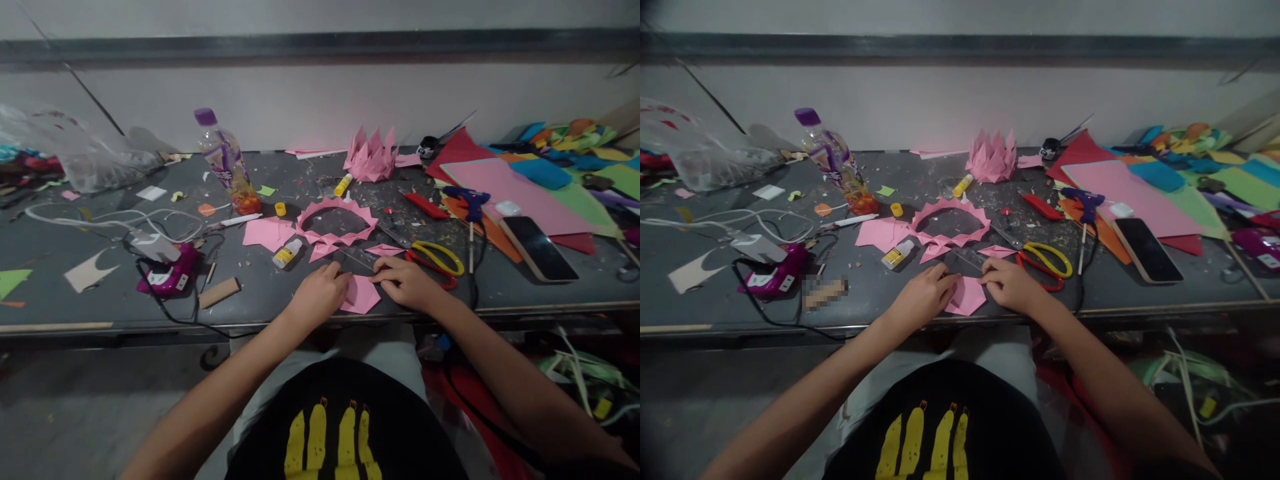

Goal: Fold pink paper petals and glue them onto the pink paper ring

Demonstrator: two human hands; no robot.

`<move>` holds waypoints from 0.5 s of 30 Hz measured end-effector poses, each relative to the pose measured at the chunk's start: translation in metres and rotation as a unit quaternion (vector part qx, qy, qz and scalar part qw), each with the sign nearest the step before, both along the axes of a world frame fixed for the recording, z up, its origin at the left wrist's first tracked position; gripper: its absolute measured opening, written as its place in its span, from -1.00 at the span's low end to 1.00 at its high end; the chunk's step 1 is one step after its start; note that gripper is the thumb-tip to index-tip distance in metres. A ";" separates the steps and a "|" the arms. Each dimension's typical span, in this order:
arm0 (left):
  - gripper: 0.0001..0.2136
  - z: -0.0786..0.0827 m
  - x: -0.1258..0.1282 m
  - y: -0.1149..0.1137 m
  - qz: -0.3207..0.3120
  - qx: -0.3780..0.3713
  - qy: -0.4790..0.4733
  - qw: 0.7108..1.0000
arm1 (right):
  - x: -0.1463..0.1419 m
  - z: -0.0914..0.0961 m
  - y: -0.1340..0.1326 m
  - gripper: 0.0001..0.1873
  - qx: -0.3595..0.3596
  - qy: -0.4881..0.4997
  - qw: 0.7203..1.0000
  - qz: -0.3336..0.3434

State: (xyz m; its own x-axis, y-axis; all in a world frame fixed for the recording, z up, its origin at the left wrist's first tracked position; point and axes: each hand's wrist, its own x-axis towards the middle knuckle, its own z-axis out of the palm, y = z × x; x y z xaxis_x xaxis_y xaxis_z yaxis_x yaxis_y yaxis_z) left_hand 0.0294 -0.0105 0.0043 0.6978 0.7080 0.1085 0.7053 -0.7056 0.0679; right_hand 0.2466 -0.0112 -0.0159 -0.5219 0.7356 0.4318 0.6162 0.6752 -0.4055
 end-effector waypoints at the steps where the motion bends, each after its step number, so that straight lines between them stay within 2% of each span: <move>1: -0.74 -0.001 0.000 0.000 0.001 0.001 -0.005 1.000 | 0.001 0.000 -0.001 -0.67 -0.002 0.005 1.000 -0.003; 5: -0.76 -0.003 0.000 0.000 0.005 0.008 -0.013 1.000 | 0.000 0.000 -0.004 -0.70 -0.005 0.012 1.000 -0.006; 11: -0.74 -0.003 0.000 -0.001 -0.006 0.031 0.004 0.999 | -0.001 -0.007 -0.006 -0.79 0.054 -0.005 0.998 0.014; 15: -0.74 -0.001 0.000 -0.001 -0.019 0.027 0.023 0.999 | 0.001 -0.009 -0.004 -0.80 0.062 -0.010 0.998 0.021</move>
State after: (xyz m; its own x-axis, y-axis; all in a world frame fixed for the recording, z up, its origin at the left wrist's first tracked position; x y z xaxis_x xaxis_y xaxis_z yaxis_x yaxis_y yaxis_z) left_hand 0.0291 -0.0112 0.0036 0.7296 0.6746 0.1123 0.6791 -0.7340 -0.0031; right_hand 0.2477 -0.0153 -0.0246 -0.5599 0.6555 0.5069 0.5939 0.7440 -0.3061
